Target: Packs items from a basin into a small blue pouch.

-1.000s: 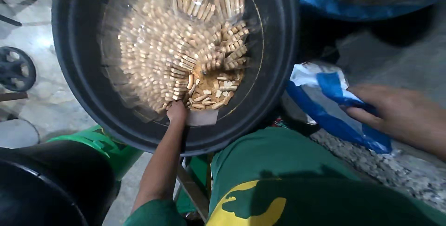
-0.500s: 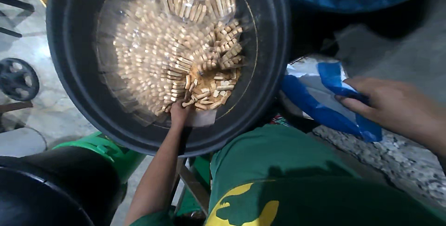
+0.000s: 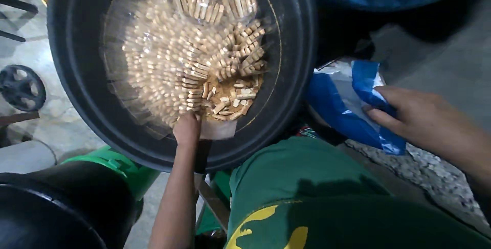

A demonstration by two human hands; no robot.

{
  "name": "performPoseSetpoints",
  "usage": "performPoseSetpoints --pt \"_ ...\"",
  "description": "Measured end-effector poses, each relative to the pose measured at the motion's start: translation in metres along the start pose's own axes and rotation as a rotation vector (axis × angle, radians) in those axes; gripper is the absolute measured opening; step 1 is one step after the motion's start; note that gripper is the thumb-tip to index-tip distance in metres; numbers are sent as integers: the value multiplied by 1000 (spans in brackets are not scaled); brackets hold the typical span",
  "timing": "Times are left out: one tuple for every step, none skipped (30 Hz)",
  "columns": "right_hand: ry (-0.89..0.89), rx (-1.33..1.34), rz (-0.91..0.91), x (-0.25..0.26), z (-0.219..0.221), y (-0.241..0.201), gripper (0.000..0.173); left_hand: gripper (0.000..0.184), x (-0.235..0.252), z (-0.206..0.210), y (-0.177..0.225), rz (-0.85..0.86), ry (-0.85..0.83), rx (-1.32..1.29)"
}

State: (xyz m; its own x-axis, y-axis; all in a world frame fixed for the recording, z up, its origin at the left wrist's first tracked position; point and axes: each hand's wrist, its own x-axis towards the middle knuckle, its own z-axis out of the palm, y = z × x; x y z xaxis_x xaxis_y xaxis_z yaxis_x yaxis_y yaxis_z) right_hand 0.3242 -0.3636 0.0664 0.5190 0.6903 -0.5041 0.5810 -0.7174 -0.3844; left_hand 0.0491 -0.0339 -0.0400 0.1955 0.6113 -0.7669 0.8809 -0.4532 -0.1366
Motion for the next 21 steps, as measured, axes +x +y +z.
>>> performPoseSetpoints --pt "-3 -2 6 0 0 -2 8 36 1 1 -1 55 102 -87" --pt "-3 10 7 0 0 -5 8 34 7 7 -1 123 161 -155" --pt "8 27 -1 1 1 -9 10 36 15 13 2 175 159 -189" --pt "15 41 -9 2 2 -15 11 42 24 21 7 206 126 -175" --pt "23 61 -15 4 4 -22 11 49 34 27 12 221 86 -139" --pt "35 80 -22 6 5 -28 12 53 43 35 15 231 51 -118" --pt "47 95 -30 7 5 -33 13 53 50 41 18 239 36 -126" --pt "68 111 -44 8 7 -35 14 55 55 46 19 249 39 -145" --pt "85 127 -58 8 9 -36 14 53 58 49 19 247 44 -162" --pt "102 137 -72 8 12 -37 13 50 60 51 17 244 45 -191" --pt "105 145 -81 8 15 -38 12 45 61 52 15 242 38 -236" --pt "106 149 -96 7 17 -38 12 44 60 53 12 246 18 -277" --pt "105 152 -109 7 20 -37 11 45 58 54 10 262 3 -301" --pt "104 158 -117 7 23 -37 11 46 57 56 9 282 -18 -319" --pt "96 166 -115 8 25 -38 11 47 55 58 10 290 -51 -331" --pt "84 174 -110 9 26 -40 11 46 54 58 13 285 -76 -333" --pt "76 179 -108 10 27 -42 10 43 52 56 15 270 -87 -328" --pt "70 186 -108 11 27 -42 11 41 51 52 15 255 -94 -331" --pt "72 190 -112 12 26 -42 11 40 48 45 13 242 -93 -367" --pt "86 187 -121 12 26 -41 12 38 45 38 9 233 -75 -430" --pt "99 186 -125 12 25 -40 12 36 42 31 3 222 -49 -503"
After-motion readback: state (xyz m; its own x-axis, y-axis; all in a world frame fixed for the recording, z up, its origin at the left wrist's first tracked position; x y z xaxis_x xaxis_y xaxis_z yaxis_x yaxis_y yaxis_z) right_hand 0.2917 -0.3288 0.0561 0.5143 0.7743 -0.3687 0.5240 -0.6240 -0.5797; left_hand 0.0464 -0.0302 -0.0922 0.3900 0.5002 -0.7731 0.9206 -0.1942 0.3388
